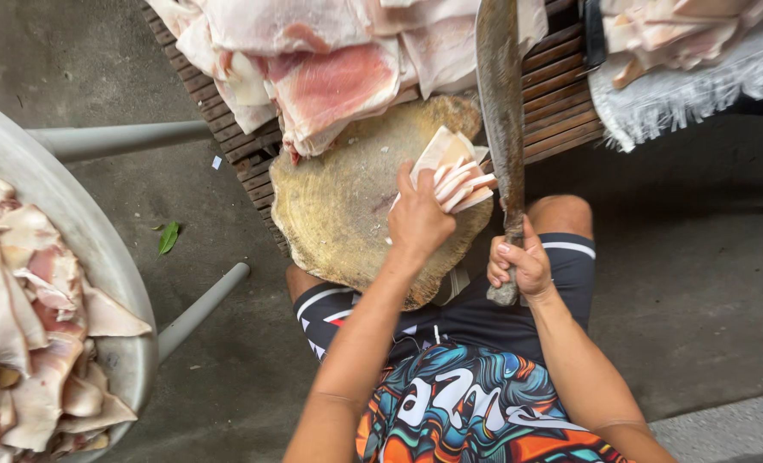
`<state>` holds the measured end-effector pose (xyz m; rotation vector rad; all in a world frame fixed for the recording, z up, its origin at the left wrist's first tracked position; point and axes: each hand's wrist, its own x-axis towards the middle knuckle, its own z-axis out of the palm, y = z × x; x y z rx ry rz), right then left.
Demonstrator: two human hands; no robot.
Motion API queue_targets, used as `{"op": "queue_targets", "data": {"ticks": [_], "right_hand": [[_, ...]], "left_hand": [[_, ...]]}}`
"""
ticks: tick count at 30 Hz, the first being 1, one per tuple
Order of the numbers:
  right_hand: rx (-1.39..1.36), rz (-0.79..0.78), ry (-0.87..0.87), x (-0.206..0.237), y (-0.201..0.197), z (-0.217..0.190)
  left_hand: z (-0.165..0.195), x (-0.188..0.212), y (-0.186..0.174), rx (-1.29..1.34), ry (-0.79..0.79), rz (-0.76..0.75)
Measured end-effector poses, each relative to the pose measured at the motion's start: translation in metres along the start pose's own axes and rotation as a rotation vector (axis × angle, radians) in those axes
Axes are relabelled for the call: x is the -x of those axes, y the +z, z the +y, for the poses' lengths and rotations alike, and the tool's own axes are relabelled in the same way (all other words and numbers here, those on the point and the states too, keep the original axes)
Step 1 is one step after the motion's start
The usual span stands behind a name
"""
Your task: The person slices pieces of animal skin on a wooden block using a large knife, moving the cut strips into a pile and reaching for larger pieces from a nearby basin.
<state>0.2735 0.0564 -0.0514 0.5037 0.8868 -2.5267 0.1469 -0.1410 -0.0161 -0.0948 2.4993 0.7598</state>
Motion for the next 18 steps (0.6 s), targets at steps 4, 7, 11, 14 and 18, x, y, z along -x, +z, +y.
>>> {"op": "queue_targets", "data": {"ticks": [4, 7, 11, 14, 18], "right_hand": [[0.026, 0.091, 0.052, 0.004, 0.013, -0.012], [0.02, 0.095, 0.089, 0.007, 0.023, -0.028], [0.031, 0.134, 0.132, 0.005, 0.027, -0.043], [0.016, 0.162, 0.163, 0.01, 0.021, -0.05], [0.018, 0.228, 0.19, 0.027, 0.008, -0.062]], "left_hand": [[0.031, 0.009, -0.004, -0.041, -0.133, 0.041], [0.036, 0.007, -0.014, 0.009, -0.249, -0.05], [0.039, 0.006, -0.013, -0.049, -0.284, -0.103], [0.045, 0.004, -0.004, -0.118, -0.158, 0.049], [0.044, -0.004, 0.003, -0.025, 0.043, 0.285]]}}
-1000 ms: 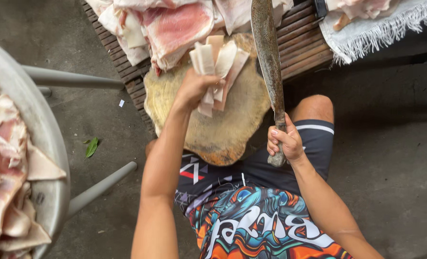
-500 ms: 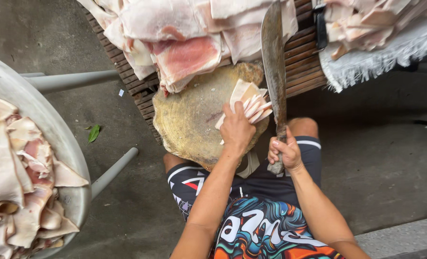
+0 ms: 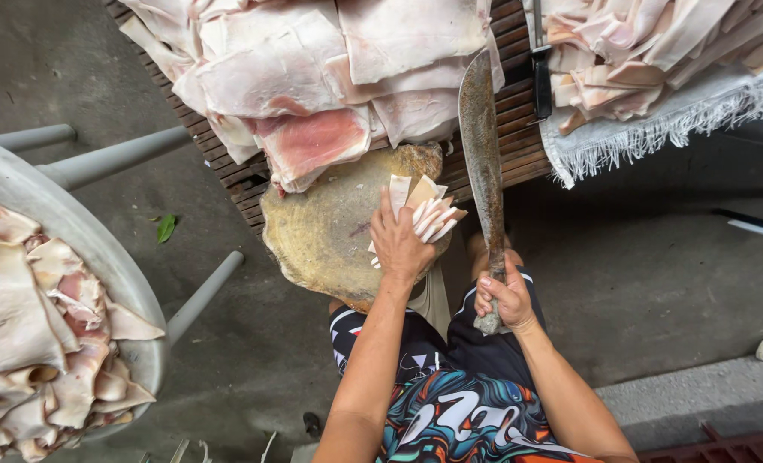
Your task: The person slices pieces of animal skin on a wooden block using a large knife, moving the cut strips into a pile and reaching for larger pieces from a nearby basin.
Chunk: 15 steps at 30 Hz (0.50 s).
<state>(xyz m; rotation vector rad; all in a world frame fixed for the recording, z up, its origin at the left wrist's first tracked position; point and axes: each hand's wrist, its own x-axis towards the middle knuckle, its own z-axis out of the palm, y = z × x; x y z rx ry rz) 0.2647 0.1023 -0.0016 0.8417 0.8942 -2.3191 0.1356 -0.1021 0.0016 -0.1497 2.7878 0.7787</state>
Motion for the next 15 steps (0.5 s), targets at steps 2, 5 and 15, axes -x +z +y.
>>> {"op": "queue_targets", "data": {"ticks": [2, 5, 15], "right_hand": [[-0.003, 0.011, 0.01, 0.005, -0.006, -0.005], [0.003, -0.011, -0.015, 0.002, -0.008, -0.015], [0.024, -0.002, -0.033, 0.0, 0.004, -0.048]], "left_hand": [[-0.005, -0.004, 0.002, -0.025, -0.012, -0.043], [-0.014, -0.005, 0.002, -0.058, 0.021, -0.189], [-0.011, 0.026, 0.02, 0.324, -0.208, 0.117]]}}
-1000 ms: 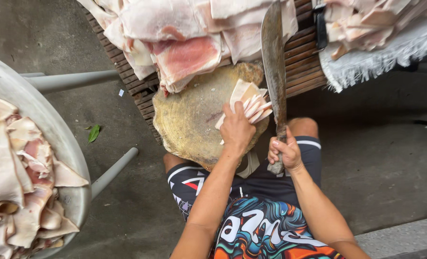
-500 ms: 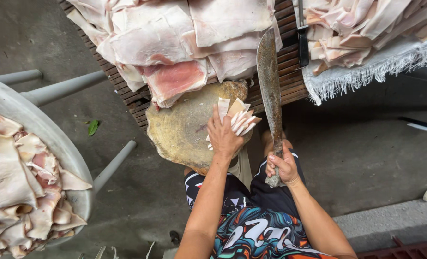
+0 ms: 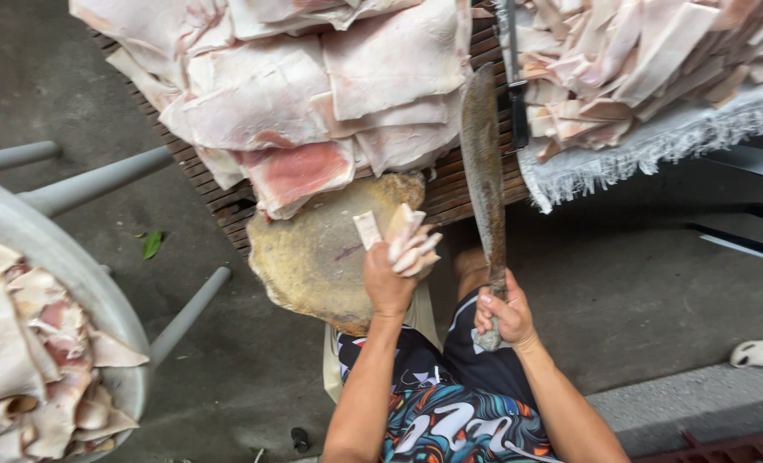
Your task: The person slices pieces of animal skin on a wooden block using a large knife, moving the cut strips into a pile and reaching for larger pieces from a nearby basin.
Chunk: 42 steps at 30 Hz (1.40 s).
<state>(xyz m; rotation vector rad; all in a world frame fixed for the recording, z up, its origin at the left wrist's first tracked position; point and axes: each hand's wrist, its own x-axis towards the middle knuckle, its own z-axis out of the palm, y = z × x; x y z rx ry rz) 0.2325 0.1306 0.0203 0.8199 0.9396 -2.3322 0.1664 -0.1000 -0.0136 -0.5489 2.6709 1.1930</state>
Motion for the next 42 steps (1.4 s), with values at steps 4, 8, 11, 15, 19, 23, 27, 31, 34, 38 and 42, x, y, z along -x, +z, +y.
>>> {"op": "queue_targets", "data": {"ticks": [4, 8, 11, 15, 19, 23, 27, 31, 34, 38, 42], "right_hand": [[0.03, -0.059, 0.03, 0.011, 0.002, -0.012], [-0.024, -0.122, 0.008, 0.021, 0.001, -0.033], [-0.044, -0.146, -0.059, 0.027, -0.002, -0.063], [-0.063, -0.133, -0.309, 0.033, -0.013, -0.134], [0.102, 0.123, -0.475, 0.025, -0.028, -0.213], [0.182, 0.364, -0.429, 0.008, -0.032, -0.248], [0.154, 0.345, -0.426, -0.007, -0.027, -0.232], [0.069, 0.255, -0.377, -0.012, -0.02, -0.191], [0.066, 0.185, -0.316, -0.016, -0.011, -0.16], [0.095, 0.115, -0.217, -0.024, 0.003, -0.132], [0.089, 0.08, -0.188, -0.026, 0.011, -0.124]], "left_hand": [[-0.009, -0.017, -0.012, 0.558, -0.54, -0.069], [0.018, -0.04, -0.018, 1.011, -0.562, -0.096], [0.08, -0.058, 0.004, 1.046, -0.618, -0.13], [0.204, -0.097, 0.066, 1.192, -0.353, -0.307], [0.323, -0.155, 0.149, 0.874, 0.153, -0.487], [0.361, -0.142, 0.192, 1.074, 0.086, -0.362], [0.277, -0.109, 0.171, 0.682, 0.179, -0.413], [0.163, -0.121, 0.138, -0.538, 0.356, -0.412], [0.117, -0.129, 0.133, -0.674, 0.331, -0.45], [0.105, -0.137, 0.131, -0.616, 0.072, -0.544], [0.12, -0.143, 0.117, -0.387, -0.088, -0.518]]}}
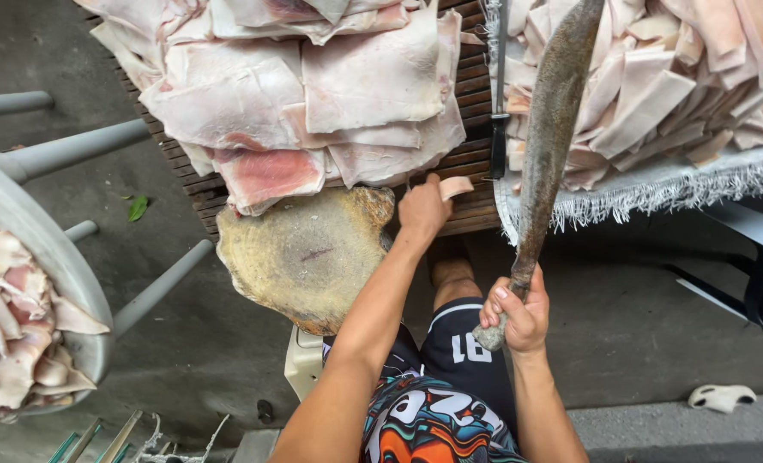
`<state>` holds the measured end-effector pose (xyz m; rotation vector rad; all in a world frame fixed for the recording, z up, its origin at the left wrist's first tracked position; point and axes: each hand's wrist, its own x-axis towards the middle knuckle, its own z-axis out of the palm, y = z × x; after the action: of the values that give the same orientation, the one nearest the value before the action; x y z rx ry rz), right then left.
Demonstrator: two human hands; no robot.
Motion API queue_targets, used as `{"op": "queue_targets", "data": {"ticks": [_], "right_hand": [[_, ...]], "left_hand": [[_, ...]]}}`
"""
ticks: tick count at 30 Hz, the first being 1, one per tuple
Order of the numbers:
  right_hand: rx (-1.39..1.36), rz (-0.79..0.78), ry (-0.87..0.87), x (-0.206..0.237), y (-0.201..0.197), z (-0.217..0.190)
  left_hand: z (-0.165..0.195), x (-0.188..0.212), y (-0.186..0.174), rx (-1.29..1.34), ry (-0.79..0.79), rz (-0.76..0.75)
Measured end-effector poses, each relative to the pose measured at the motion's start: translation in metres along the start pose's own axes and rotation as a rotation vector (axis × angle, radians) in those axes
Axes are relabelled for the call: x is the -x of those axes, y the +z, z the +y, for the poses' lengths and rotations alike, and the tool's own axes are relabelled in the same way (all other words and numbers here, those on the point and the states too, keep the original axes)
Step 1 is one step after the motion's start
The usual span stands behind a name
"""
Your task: The person slices pieces of animal skin on a wooden block using a large knife, moving the cut strips into a pile and reaching for larger pieces from a nearby basin.
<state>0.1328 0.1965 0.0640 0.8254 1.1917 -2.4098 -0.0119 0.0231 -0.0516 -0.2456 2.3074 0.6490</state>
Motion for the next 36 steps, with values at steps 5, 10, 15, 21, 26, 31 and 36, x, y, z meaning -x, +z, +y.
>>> {"op": "queue_targets", "data": {"ticks": [5, 10, 15, 21, 26, 31, 36], "right_hand": [[0.02, -0.025, -0.182, 0.008, -0.013, -0.025], [0.009, 0.017, -0.321, 0.013, -0.035, -0.061], [-0.023, 0.022, -0.278, 0.015, -0.037, -0.045], [-0.04, -0.073, -0.078, 0.016, -0.01, 0.019], [-0.015, -0.15, -0.051, 0.009, 0.018, 0.063], [-0.077, -0.148, -0.085, -0.003, 0.041, 0.102], [-0.139, -0.197, -0.157, -0.019, 0.048, 0.14]], "left_hand": [[0.09, 0.024, -0.025, 0.822, 0.047, -0.129], [0.15, 0.018, -0.047, 0.86, 0.637, -0.056], [0.037, -0.034, -0.129, -0.04, 0.01, 0.786], [-0.03, -0.063, -0.18, 0.102, -0.447, 0.429], [-0.046, -0.092, -0.194, 0.374, -0.372, 0.441], [-0.073, -0.091, -0.18, 0.526, -0.175, 0.367], [-0.077, -0.076, -0.153, 0.555, 0.047, 0.478]]}}
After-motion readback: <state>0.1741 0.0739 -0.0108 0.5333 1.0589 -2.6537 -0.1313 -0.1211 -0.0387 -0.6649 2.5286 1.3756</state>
